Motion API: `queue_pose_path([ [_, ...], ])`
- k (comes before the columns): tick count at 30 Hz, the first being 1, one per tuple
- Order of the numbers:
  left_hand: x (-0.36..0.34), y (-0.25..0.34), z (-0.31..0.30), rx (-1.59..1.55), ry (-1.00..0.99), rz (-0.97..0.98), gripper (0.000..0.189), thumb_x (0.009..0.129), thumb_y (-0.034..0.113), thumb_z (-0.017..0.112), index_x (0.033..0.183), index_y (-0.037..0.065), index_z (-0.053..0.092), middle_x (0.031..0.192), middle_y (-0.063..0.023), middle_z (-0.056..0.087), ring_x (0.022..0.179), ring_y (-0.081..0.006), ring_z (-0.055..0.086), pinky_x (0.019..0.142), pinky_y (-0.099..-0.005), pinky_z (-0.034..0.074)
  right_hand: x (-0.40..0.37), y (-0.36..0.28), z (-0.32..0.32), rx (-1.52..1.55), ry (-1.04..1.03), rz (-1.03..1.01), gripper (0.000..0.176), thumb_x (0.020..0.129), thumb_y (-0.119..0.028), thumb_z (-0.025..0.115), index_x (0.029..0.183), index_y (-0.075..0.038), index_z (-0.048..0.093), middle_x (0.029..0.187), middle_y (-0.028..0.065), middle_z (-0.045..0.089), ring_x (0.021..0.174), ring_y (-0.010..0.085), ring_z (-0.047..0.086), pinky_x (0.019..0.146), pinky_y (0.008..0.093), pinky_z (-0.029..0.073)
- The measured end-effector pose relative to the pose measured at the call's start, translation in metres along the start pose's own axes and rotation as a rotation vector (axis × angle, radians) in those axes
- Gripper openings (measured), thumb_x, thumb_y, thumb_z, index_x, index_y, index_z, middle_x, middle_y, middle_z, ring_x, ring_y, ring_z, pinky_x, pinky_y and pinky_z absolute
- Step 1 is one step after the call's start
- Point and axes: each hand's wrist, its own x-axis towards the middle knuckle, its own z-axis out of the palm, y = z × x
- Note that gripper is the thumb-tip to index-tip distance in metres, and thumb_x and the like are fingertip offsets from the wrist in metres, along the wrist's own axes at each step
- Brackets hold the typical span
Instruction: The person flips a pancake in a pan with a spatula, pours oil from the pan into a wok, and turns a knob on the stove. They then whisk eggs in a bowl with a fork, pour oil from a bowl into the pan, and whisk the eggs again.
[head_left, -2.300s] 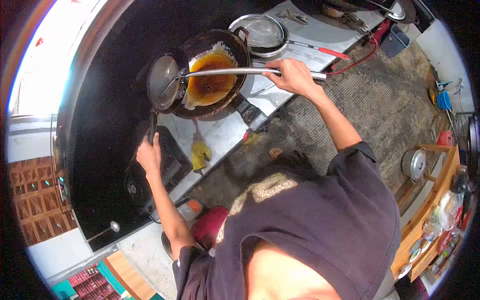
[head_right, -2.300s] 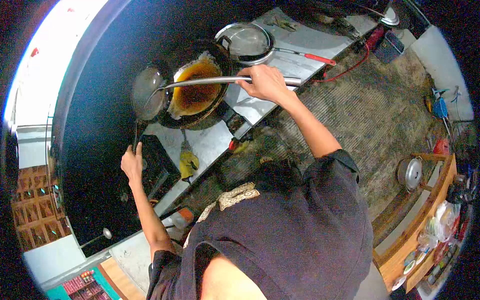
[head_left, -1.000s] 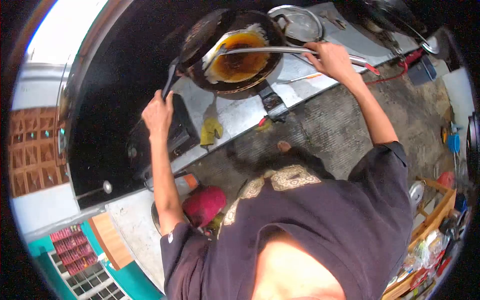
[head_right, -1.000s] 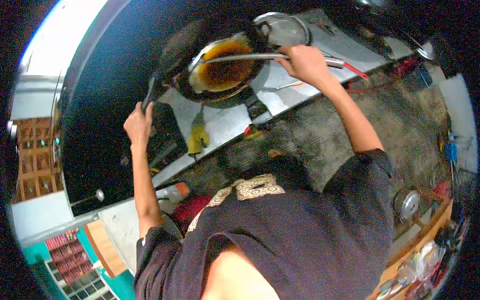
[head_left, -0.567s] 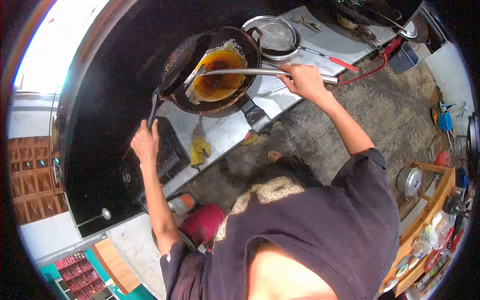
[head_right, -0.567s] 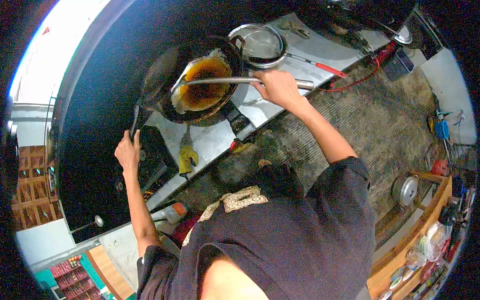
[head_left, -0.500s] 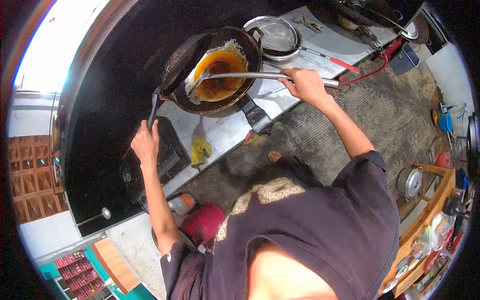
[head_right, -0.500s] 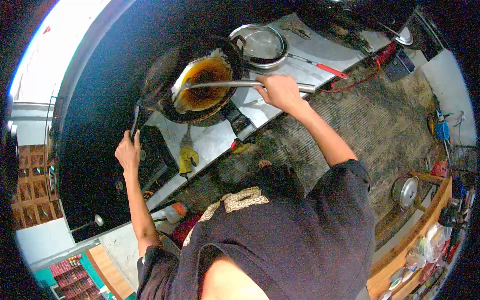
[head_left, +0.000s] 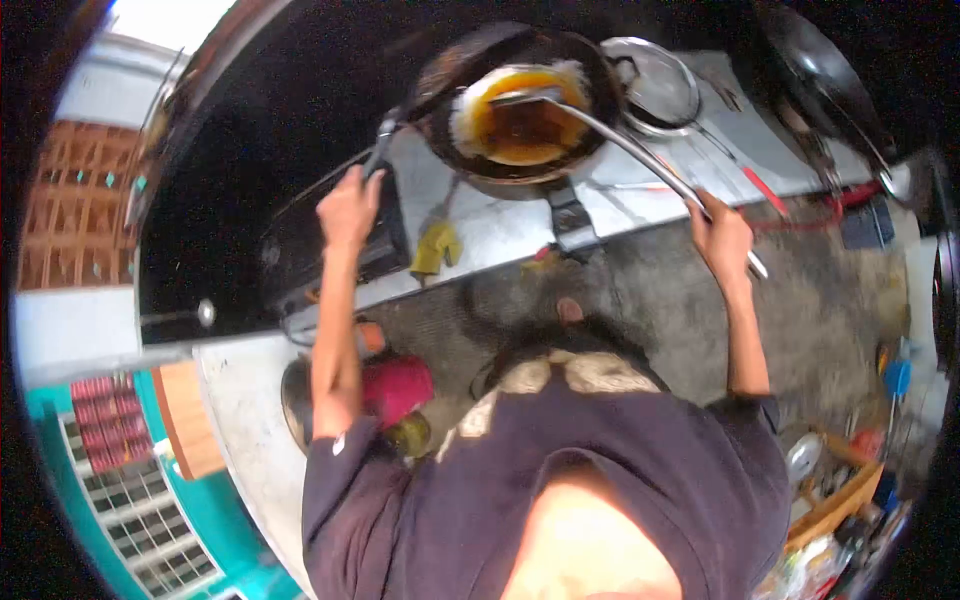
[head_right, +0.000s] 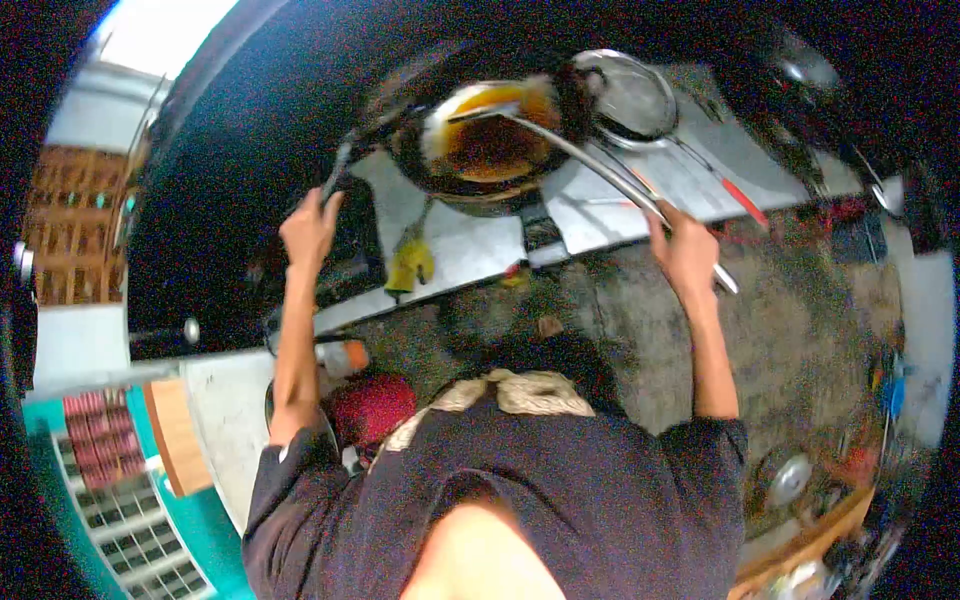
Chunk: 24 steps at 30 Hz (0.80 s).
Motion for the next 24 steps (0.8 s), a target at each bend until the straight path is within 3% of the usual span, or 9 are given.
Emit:
queue_pose_path([
  [2,0.000,0.006,-0.005,-0.034,0.044,-0.047,0.037,0.086,0.045,0.053,0.092,0.009,0.059,0.074,-0.0147,0.065,0.063,-0.0324,0.063,0.052,-0.0431,0.049,0.000,0.000,0.001,-0.024,0.062,-0.034,0.032,0.084,-0.033,0.059,0.102,-0.008,0.066,0.076,0.0192,0.064,0.069,0.0350,0.063,0.062,0.0410,0.049],
  [4,-0.004,-0.009,0.019,-0.045,0.088,0.007,0.035,0.085,0.043,0.053,0.085,0.008,0.056,0.070,-0.0145,0.062,0.061,-0.0326,0.062,0.052,-0.0425,0.049,0.000,-0.012,-0.016,-0.073,-0.134,0.135,0.032,0.085,-0.035,0.058,0.103,-0.009,0.067,0.077,0.0196,0.064,0.070,0.0351,0.064,0.063,0.0403,0.050],
  [7,0.003,-0.017,0.023,-0.076,0.164,0.048,0.033,0.084,0.041,0.057,0.090,0.008,0.056,0.072,-0.0142,0.062,0.063,-0.0327,0.061,0.051,-0.0420,0.048,-0.003,-0.007,-0.006,-0.137,-0.079,0.092,0.034,0.086,-0.038,0.057,0.105,-0.011,0.067,0.074,0.0191,0.064,0.069,0.0351,0.063,0.062,0.0400,0.049],
  [9,0.003,-0.012,0.029,-0.088,0.079,0.010,0.033,0.085,0.040,0.056,0.087,0.007,0.055,0.071,-0.0148,0.062,0.062,-0.0329,0.061,0.050,-0.0422,0.048,0.002,-0.001,-0.009,-0.114,-0.135,0.182,0.035,0.086,-0.040,0.057,0.105,-0.012,0.067,0.074,0.0189,0.064,0.068,0.0354,0.063,0.062,0.0404,0.049],
  [12,0.004,-0.015,0.034,-0.161,0.153,0.042,0.035,0.084,0.041,0.057,0.080,0.007,0.054,0.067,-0.0135,0.061,0.057,-0.0330,0.061,0.048,-0.0424,0.047,-0.002,0.007,0.000,-0.056,-0.039,0.094,0.036,0.086,-0.041,0.056,0.108,-0.014,0.066,0.076,0.0199,0.064,0.069,0.0369,0.063,0.061,0.0412,0.049],
  [16,-0.001,-0.007,0.035,-0.169,0.195,0.084,0.036,0.085,0.042,0.054,0.081,0.006,0.053,0.067,-0.0144,0.061,0.058,-0.0338,0.060,0.050,-0.0432,0.048,-0.002,0.009,0.002,-0.020,-0.116,0.188,0.038,0.086,-0.043,0.056,0.107,-0.012,0.066,0.077,0.0201,0.064,0.069,0.0365,0.063,0.060,0.0421,0.047],
  [18,0.002,-0.013,0.025,-0.162,0.082,0.033,0.036,0.085,0.041,0.055,0.082,0.006,0.053,0.067,-0.0150,0.060,0.060,-0.0334,0.061,0.051,-0.0424,0.048,-0.002,0.019,0.012,-0.096,0.011,0.059,0.039,0.086,-0.043,0.056,0.106,-0.011,0.066,0.071,0.0193,0.063,0.063,0.0355,0.061,0.057,0.0420,0.046],
  [21,-0.006,-0.006,0.032,-0.144,0.106,0.064,0.033,0.085,0.038,0.056,0.084,0.005,0.052,0.067,-0.0154,0.059,0.061,-0.0332,0.061,0.051,-0.0421,0.048,-0.002,0.014,0.005,0.016,-0.141,0.213,0.040,0.086,-0.043,0.056,0.105,-0.009,0.066,0.068,0.0187,0.062,0.062,0.0355,0.061,0.055,0.0423,0.045],
  [24,-0.007,-0.013,0.044,-0.151,0.106,0.047,0.032,0.085,0.037,0.056,0.083,0.005,0.053,0.068,-0.0148,0.060,0.061,-0.0325,0.060,0.051,-0.0419,0.048,-0.004,0.012,0.003,-0.074,-0.021,0.125,0.039,0.086,-0.042,0.056,0.104,-0.009,0.066,0.068,0.0192,0.062,0.063,0.0360,0.061,0.056,0.0427,0.045],
])
